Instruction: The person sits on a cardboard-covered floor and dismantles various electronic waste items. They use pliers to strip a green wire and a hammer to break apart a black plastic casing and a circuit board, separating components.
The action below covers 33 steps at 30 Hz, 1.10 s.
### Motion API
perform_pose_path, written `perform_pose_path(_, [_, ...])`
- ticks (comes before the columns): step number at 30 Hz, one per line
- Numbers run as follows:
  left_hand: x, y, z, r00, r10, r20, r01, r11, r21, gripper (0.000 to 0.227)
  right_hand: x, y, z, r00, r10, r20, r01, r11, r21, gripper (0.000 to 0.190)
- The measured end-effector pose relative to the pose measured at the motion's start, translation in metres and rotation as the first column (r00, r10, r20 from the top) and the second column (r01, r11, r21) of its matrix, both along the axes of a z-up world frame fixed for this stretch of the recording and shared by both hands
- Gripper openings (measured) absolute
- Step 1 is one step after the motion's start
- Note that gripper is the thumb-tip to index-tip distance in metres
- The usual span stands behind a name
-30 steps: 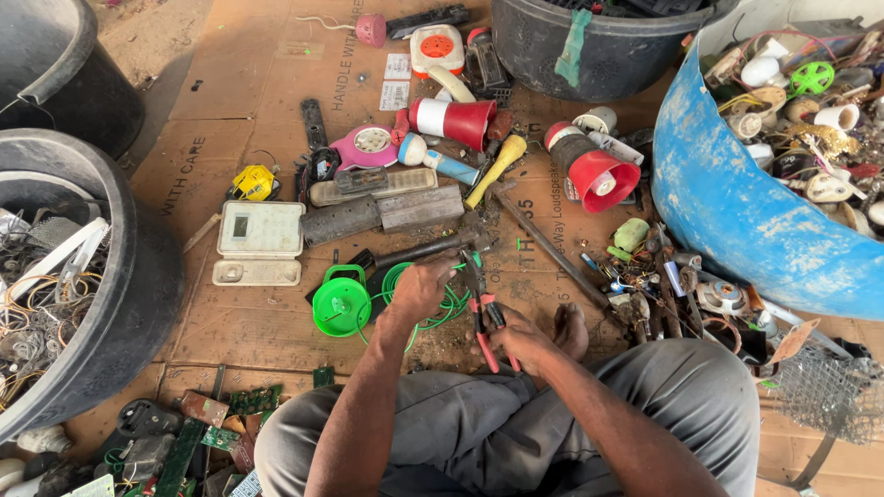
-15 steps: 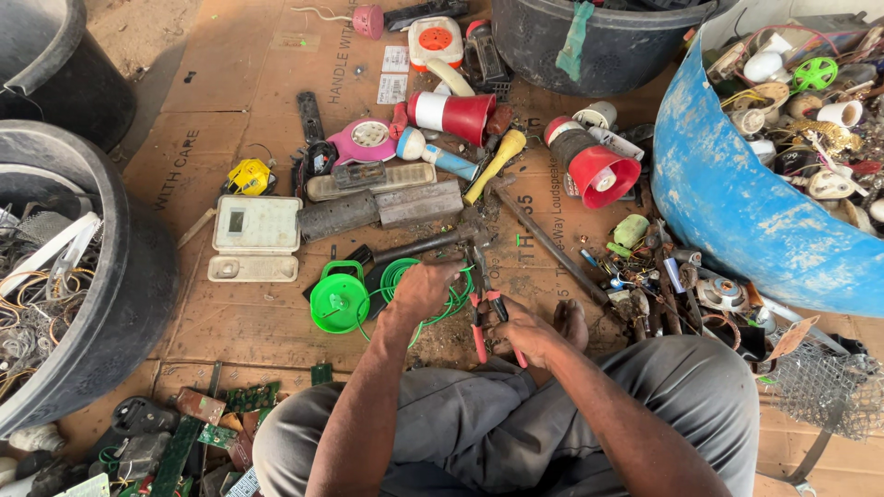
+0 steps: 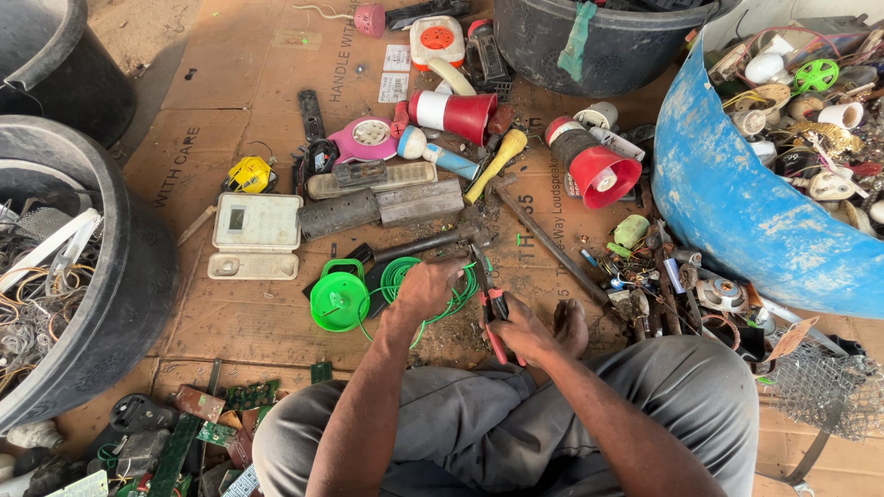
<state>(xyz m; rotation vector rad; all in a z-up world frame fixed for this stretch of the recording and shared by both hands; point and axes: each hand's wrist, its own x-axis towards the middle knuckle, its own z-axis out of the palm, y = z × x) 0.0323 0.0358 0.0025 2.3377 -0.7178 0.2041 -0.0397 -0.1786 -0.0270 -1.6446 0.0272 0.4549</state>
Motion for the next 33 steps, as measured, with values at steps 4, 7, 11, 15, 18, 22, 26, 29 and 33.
perform_pose_path(4, [0.0,-0.002,0.0,0.998,-0.01,-0.066,0.01,1.0,0.009,0.032,0.001,0.006,0.012,0.991,-0.106,-0.078,0.095,0.988,-0.124,0.036])
perform_pose_path(7, [-0.002,-0.002,0.001,0.999,-0.028,-0.035,0.028,1.0,0.002,0.032,-0.002,0.009,0.008,0.985,-0.11,-0.13,0.105,0.993,-0.049,0.024])
perform_pose_path(11, [-0.003,-0.005,0.003,0.998,-0.016,-0.068,0.016,1.0,0.007,0.033,-0.004,0.011,0.005,0.992,-0.102,-0.079,0.09,0.987,-0.136,0.019])
perform_pose_path(15, [-0.001,-0.002,-0.003,0.997,-0.006,-0.071,0.004,0.999,-0.036,0.033,-0.003,0.015,-0.002,0.981,-0.158,-0.109,0.144,0.981,-0.129,0.02])
perform_pose_path(18, [0.008,0.002,-0.014,0.984,0.134,-0.116,-0.127,0.99,0.063,0.028,0.0,0.014,-0.018,0.974,-0.183,-0.134,0.176,0.982,-0.061,0.02])
perform_pose_path(22, [0.021,0.014,-0.025,0.905,0.391,-0.169,-0.374,0.919,0.126,0.027,0.009,0.002,-0.04,0.958,-0.206,-0.202,0.211,0.978,0.004,0.019])
perform_pose_path(26, [0.022,0.02,-0.037,0.888,0.451,-0.092,-0.441,0.89,0.114,0.026,0.015,-0.01,-0.051,0.993,-0.106,-0.046,0.096,0.978,-0.188,0.018])
perform_pose_path(29, [0.021,0.019,-0.038,0.886,0.447,-0.125,-0.436,0.893,0.11,0.031,0.017,-0.013,-0.048,0.963,-0.116,-0.244,0.135,0.989,0.064,0.023])
perform_pose_path(33, [0.024,0.021,-0.036,0.875,0.464,-0.136,-0.445,0.883,0.15,0.027,0.029,-0.03,-0.039,0.971,-0.123,-0.205,0.122,0.992,-0.016,0.023])
